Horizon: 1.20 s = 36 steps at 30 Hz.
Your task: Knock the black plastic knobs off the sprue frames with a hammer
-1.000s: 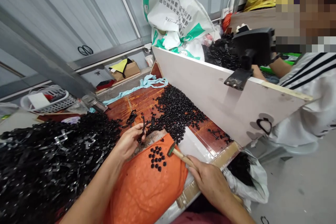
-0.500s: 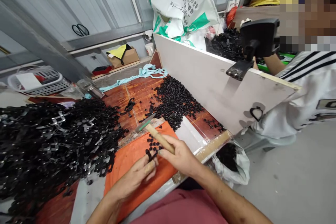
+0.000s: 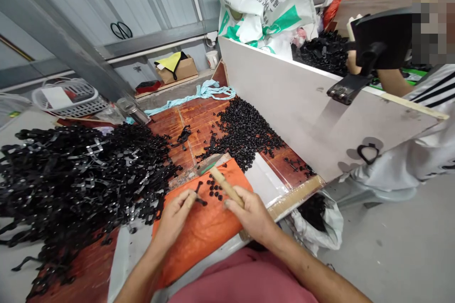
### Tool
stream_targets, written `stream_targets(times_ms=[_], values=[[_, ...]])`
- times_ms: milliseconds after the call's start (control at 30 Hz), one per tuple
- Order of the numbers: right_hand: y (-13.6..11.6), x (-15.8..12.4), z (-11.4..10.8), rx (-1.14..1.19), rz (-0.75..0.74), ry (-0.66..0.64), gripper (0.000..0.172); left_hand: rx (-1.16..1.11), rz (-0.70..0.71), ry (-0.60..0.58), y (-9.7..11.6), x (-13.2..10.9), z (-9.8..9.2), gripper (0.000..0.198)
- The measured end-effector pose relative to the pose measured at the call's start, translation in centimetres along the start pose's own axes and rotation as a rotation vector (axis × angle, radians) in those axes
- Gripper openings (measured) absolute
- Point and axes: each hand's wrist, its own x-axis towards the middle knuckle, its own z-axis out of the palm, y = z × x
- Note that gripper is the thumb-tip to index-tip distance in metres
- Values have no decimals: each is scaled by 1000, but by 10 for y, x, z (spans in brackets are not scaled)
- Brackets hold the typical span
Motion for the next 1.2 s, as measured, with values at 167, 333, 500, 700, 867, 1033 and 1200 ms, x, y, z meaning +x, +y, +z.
stream_targets(times_ms=[167,333,500,700,867,1033,1200], values=[[33,-14,-47,-270,68,114,21,210,-33,-11,-21,33,-21,44],[53,-17,-62,-361,135,122,28,294,-13,-80,-22,43,-19,47],[47,-12,-59,-347,139,100,29,370,8,-108,-18,44,-15,48],[44,-14,-60,-346,138,98,33,475,16,-130,-13,43,-13,49],[40,-13,-59,-384,136,71,38,491,64,-118,-13,42,-10,49],[38,-15,-57,-440,139,65,37,522,54,-105,-15,43,-11,47],[41,-17,-57,-473,136,67,36,509,49,-108,-17,44,-12,47]])
